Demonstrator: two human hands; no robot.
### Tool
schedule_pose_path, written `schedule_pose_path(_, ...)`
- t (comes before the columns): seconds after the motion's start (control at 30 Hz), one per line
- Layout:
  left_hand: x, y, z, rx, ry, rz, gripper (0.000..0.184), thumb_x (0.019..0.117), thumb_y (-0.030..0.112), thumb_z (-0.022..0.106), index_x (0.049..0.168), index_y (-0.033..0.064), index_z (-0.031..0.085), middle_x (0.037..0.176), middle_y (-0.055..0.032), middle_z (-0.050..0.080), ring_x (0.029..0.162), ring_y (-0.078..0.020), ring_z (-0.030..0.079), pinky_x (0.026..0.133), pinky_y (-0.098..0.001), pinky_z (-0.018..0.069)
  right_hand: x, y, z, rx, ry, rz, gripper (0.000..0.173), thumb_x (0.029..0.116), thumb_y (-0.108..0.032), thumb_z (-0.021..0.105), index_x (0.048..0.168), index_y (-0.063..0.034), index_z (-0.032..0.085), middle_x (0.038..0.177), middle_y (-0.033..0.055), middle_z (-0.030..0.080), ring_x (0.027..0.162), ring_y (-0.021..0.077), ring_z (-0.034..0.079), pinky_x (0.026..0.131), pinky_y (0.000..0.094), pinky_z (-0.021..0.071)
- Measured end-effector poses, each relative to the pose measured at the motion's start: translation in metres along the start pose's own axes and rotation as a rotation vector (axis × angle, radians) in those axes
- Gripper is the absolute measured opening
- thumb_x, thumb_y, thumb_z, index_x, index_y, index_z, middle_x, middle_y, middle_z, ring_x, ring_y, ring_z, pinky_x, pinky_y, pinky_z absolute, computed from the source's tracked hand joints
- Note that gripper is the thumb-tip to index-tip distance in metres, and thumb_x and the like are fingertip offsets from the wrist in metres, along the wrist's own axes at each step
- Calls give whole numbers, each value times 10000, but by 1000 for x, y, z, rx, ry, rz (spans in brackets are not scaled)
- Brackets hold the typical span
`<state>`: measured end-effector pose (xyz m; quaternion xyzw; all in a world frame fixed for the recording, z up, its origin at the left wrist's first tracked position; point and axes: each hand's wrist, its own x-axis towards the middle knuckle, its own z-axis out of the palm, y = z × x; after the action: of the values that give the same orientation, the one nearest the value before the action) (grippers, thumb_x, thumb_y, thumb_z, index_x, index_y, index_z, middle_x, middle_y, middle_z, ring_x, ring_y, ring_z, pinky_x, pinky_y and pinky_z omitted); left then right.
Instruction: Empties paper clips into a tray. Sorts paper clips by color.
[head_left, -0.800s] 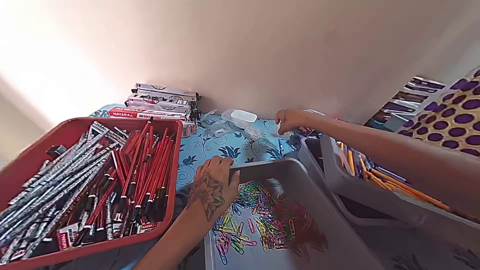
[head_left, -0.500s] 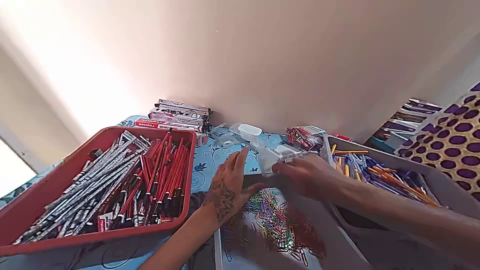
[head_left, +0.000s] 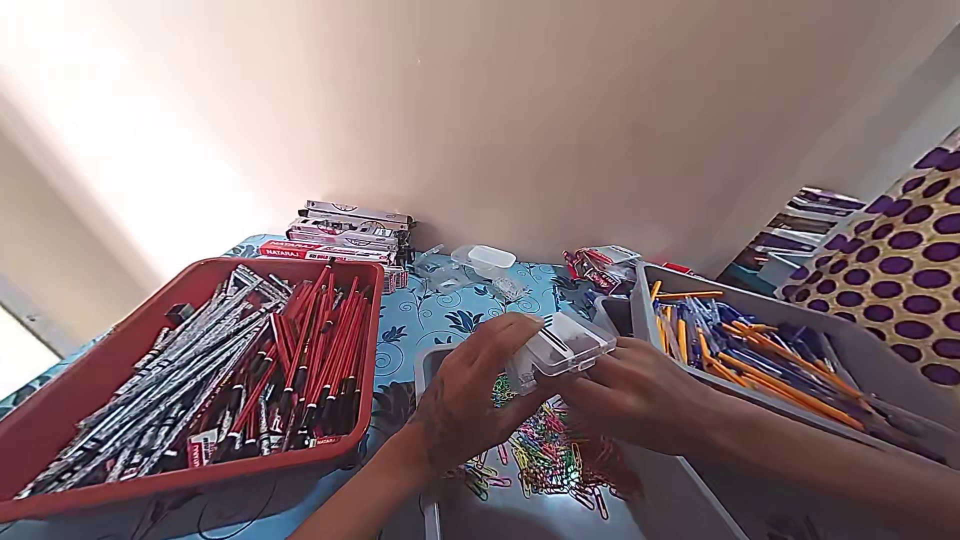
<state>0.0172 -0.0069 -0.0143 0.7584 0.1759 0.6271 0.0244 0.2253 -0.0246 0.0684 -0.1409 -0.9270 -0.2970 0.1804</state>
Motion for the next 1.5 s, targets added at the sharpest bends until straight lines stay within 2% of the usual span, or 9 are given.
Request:
schedule_pose_path(0.2,2,2,-1,-179,62,-231,567,882,316,805,1259,-62,614,1083,-106,719,1005,-56,697,908,-221,579,-15,11,8,54,202,-35,161,1039,-103,566,1176,-64,639,945,107,695,769,189,647,670,249,510)
schedule_pose_path(0.3,3,10,-1,-330,107,-393,547,880,344,797,1228,-43,628,1055,-45,738,960,-49,722,863,-224,611,-28,15,16,93,333,78,283,1027,-211,631,1296,-163,556,1227,80,567,1095,154,591,953,226,485)
schedule_pose_path(0.37,5,18,-1,-386,115,-431,515,884,367,786,1172,-35,646,1011,-15,744,907,-40,727,817,-214,619,-23,13,13,196,283,251,435,996,-356,670,1361,-164,532,1324,64,569,1211,113,567,1008,213,465)
schedule_pose_path(0.47,5,26,-1,-372,114,-400,477,902,415,749,1125,3,660,1008,11,743,908,-18,724,803,-204,622,-15,10,15,408,279,339,400,940,-301,732,1249,-68,634,1189,69,708,1129,62,653,956,185,528)
schedule_pose_path(0.6,6,21,-7,-228,37,-247,477,918,503,706,1136,80,687,1256,-46,652,1108,-36,653,882,-201,584,-9,7,13,534,270,351,305,939,-270,737,1138,-44,683,1098,29,724,1058,-8,657,914,137,532)
schedule_pose_path(0.97,4,26,-4,-227,78,-110,298,948,298,733,1136,78,660,1098,-17,675,1059,-36,657,886,-185,568,-10,1,10,585,252,343,259,932,-248,739,1088,-49,681,1057,15,728,1038,-23,658,892,121,533)
schedule_pose_path(1.13,2,23,-1,-190,44,-95,316,964,310,710,1130,56,621,1122,-49,658,1087,-55,653,909,-198,563,-13,1,10,568,237,335,333,960,-287,707,1197,-61,645,1144,23,711,1084,-15,638,920,129,513)
schedule_pose_path(1.27,4,22,-4,-205,5,-130,305,965,246,722,1214,91,638,1188,-48,612,1114,-50,618,930,-194,549,-15,5,9,867,146,308,400,1062,-358,524,1360,-93,561,1338,-7,624,1253,27,576,1041,228,516)
schedule_pose_path(1.5,0,23,1,-379,-63,-358,493,930,334,753,1337,124,570,1301,-35,557,1173,-71,596,956,-258,564,-8,3,15,836,240,420,352,988,-304,663,1238,-56,653,1252,16,665,1170,55,631,968,236,565)
